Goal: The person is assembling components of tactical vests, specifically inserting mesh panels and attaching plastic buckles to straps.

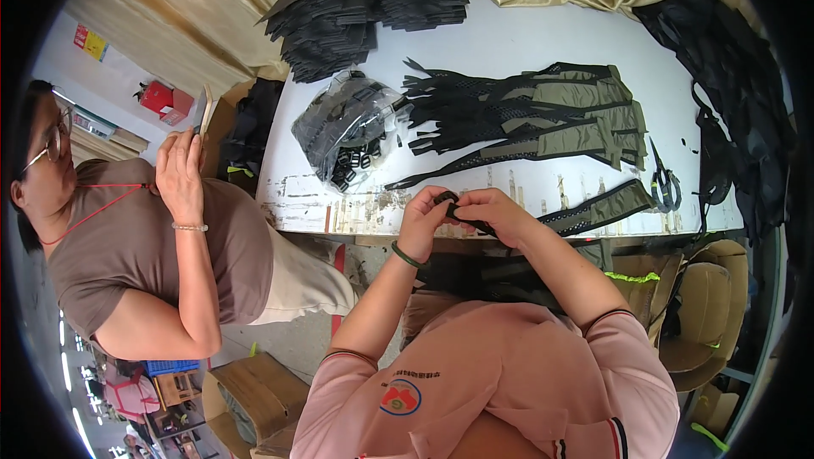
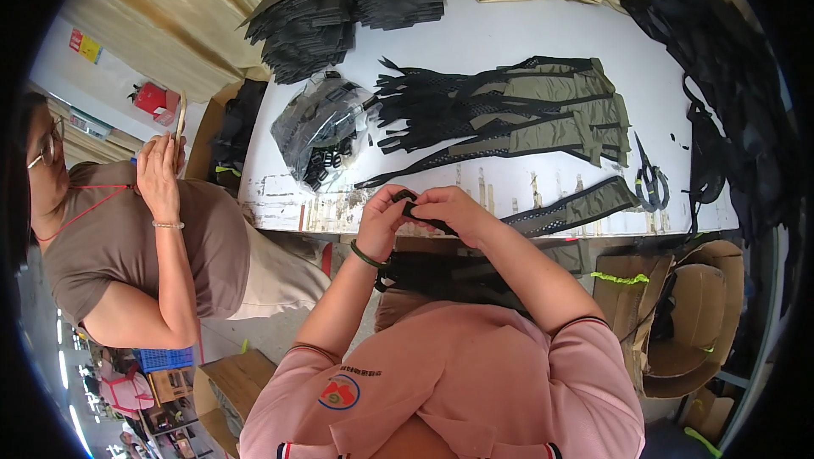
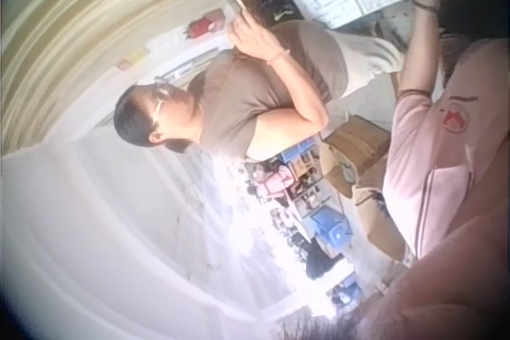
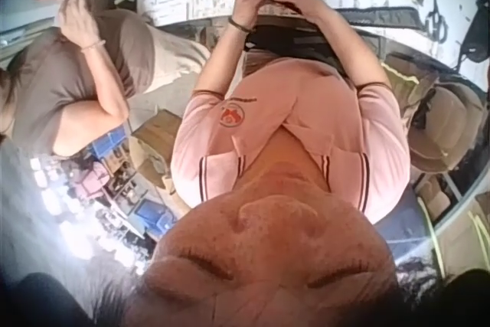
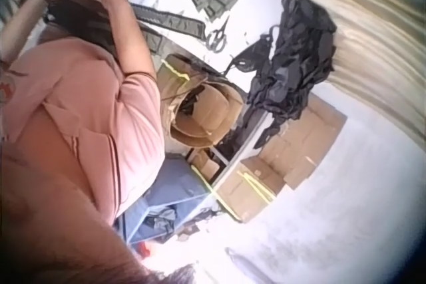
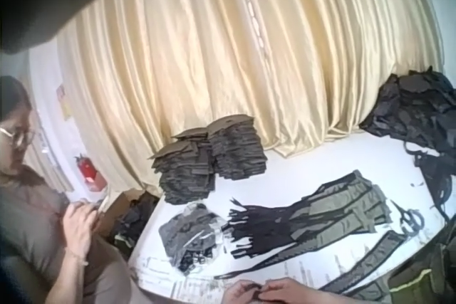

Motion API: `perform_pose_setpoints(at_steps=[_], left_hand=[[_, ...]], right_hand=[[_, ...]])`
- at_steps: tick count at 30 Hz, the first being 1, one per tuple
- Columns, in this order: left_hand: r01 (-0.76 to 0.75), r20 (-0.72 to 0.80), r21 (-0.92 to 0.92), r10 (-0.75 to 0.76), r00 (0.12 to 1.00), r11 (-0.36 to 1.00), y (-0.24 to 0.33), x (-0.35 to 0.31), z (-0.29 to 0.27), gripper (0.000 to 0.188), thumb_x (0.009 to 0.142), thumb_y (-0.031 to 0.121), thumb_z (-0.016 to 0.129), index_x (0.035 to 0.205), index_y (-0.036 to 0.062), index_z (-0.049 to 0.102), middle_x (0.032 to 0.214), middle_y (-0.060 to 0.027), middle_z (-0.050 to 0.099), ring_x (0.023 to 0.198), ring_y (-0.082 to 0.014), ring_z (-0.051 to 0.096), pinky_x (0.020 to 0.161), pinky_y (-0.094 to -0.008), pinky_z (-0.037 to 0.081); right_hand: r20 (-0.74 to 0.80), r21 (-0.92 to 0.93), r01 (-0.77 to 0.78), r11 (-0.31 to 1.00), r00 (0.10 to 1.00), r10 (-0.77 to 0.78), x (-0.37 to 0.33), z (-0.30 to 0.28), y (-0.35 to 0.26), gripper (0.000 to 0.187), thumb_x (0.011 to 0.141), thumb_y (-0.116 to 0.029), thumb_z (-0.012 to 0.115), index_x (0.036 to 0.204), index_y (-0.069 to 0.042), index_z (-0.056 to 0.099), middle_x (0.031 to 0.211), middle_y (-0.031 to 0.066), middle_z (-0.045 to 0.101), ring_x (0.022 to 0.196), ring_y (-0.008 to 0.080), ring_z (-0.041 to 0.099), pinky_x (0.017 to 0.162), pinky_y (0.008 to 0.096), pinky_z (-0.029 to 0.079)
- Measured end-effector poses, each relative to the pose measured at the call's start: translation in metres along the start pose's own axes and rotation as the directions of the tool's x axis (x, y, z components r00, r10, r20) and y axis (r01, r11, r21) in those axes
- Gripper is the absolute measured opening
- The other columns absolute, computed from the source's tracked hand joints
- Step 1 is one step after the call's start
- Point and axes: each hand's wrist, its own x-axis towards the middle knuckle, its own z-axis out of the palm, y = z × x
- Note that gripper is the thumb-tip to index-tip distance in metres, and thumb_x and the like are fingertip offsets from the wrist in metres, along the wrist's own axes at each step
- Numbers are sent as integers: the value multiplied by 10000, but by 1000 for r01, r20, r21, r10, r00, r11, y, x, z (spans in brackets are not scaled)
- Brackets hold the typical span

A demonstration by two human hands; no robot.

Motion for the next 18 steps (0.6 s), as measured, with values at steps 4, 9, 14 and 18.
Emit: perform_pose_setpoints(at_steps=[4, 9, 14, 18], left_hand=[[15, 66, 134, -24, 998, 991, -1, 0, -3, 145, 841, -8, 570, 984, 18, 570, 857, -21, 618, 726, -67, 563, 637, -198, 449], [-88, -15, 212, 94, 995, 973, -4, -2, 9, 174, 827, -40, 593, 993, 5, 565, 833, -19, 618, 704, -59, 570, 621, -181, 450], [-221, -2, 292, 232, 973, 930, -9, -6, 14, 220, 810, -81, 606, 1006, 8, 561, 844, -34, 627, 729, -83, 594, 685, -206, 493], [-242, -7, 352, 261, 965, 904, -11, -9, 19, 223, 797, -88, 620, 988, 16, 574, 862, -35, 630, 768, -91, 601, 694, -216, 501]], right_hand=[[-65, 21, -23, 1000, 998, 24, -11, -2, -5, 86, 818, -106, 621, 803, -21, 623, 702, 18, 577, 633, 91, 519, 619, 223, 414], [-64, 42, -61, 997, 996, 63, -14, -8, -1, 80, 824, -101, 619, 805, -23, 615, 695, 16, 569, 634, 99, 532, 611, 225, 422], [-117, 86, -34, 996, 992, 44, -17, -6, -7, 79, 825, -99, 618, 812, -20, 614, 714, 13, 570, 629, 98, 514, 608, 227, 411], [-173, 69, 67, 995, 983, -54, -17, -7, -5, 115, 827, -118, 620, 850, -5, 626, 734, 17, 590, 643, 80, 516, 614, 217, 412]])
